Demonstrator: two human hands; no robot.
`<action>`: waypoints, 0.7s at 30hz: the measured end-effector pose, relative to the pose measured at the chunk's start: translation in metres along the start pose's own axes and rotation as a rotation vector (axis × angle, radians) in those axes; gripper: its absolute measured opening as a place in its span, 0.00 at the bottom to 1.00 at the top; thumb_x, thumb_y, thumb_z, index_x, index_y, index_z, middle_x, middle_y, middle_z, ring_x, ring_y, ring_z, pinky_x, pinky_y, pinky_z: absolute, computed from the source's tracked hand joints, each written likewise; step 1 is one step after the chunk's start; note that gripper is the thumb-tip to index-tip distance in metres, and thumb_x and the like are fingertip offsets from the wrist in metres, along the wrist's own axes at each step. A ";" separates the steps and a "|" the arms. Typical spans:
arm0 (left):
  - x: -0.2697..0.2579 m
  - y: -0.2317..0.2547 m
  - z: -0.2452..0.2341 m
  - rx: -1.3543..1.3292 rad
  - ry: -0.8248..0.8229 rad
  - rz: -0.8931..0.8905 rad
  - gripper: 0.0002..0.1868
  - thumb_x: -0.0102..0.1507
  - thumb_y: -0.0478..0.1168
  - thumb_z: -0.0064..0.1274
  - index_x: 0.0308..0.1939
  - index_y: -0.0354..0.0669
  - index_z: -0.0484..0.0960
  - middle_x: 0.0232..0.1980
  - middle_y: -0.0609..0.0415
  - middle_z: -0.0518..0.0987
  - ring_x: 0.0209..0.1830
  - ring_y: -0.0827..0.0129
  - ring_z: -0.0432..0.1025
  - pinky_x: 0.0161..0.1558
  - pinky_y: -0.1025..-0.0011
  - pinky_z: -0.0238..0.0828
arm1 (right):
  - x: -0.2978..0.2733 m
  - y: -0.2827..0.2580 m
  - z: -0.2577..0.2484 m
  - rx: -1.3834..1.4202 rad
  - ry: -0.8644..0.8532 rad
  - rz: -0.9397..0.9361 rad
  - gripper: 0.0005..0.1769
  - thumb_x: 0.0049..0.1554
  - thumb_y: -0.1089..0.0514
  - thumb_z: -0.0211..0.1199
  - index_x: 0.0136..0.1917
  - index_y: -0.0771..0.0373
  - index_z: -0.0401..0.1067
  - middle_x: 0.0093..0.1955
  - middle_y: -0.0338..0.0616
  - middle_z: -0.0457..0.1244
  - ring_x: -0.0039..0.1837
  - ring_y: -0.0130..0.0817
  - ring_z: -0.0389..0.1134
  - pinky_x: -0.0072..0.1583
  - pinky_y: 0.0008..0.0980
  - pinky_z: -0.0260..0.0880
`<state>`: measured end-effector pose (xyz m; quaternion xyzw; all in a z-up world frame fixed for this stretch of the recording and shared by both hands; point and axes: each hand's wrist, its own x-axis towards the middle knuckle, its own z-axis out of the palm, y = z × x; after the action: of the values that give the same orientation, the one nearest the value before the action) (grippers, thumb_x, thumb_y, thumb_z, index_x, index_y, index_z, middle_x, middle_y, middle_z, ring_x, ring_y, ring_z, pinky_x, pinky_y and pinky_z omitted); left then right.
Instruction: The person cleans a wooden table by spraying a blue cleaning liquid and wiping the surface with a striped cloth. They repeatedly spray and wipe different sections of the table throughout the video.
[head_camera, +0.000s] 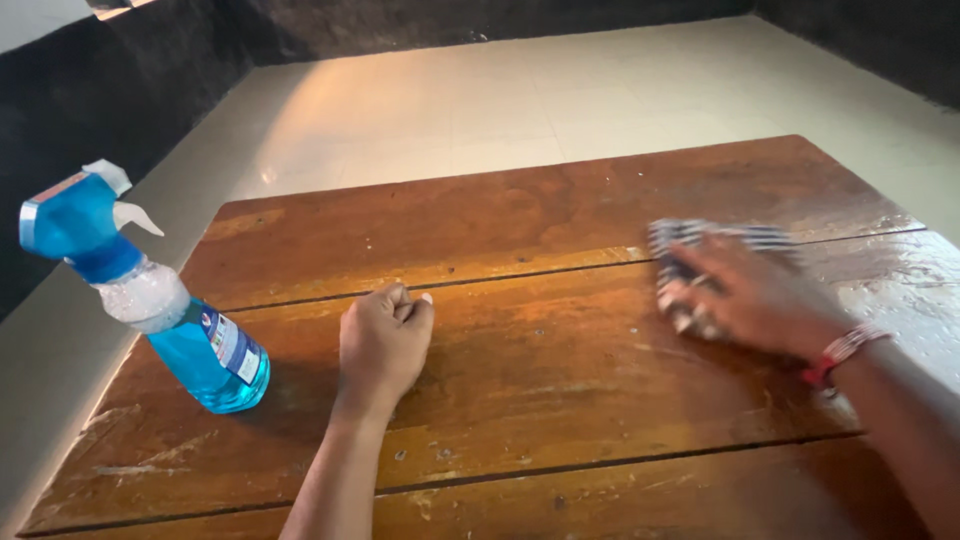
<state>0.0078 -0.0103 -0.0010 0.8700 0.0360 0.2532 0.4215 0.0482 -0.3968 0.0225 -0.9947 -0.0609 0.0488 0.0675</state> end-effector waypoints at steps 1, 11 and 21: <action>0.000 0.000 0.001 0.005 -0.001 -0.006 0.23 0.60 0.40 0.59 0.20 0.34 0.62 0.18 0.45 0.59 0.19 0.59 0.52 0.25 0.60 0.58 | 0.004 0.013 -0.001 0.001 0.011 0.165 0.39 0.59 0.28 0.39 0.81 0.31 0.46 0.88 0.37 0.30 0.86 0.39 0.29 0.79 0.57 0.35; -0.001 0.003 -0.001 0.012 -0.026 -0.009 0.22 0.61 0.40 0.58 0.19 0.35 0.64 0.17 0.48 0.61 0.18 0.63 0.54 0.25 0.62 0.59 | -0.039 -0.063 0.019 -0.080 -0.071 -0.458 0.43 0.60 0.29 0.40 0.84 0.44 0.47 0.85 0.42 0.37 0.86 0.40 0.28 0.79 0.47 0.28; -0.001 0.002 -0.001 -0.036 -0.020 -0.003 0.24 0.62 0.40 0.59 0.20 0.34 0.60 0.18 0.48 0.58 0.19 0.65 0.51 0.25 0.63 0.58 | 0.002 -0.014 0.012 -0.062 -0.021 -0.231 0.39 0.59 0.32 0.43 0.80 0.40 0.53 0.86 0.38 0.38 0.86 0.36 0.37 0.80 0.51 0.40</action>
<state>0.0060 -0.0115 0.0004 0.8647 0.0287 0.2445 0.4377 0.0474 -0.3810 0.0123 -0.9820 -0.1774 0.0491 0.0414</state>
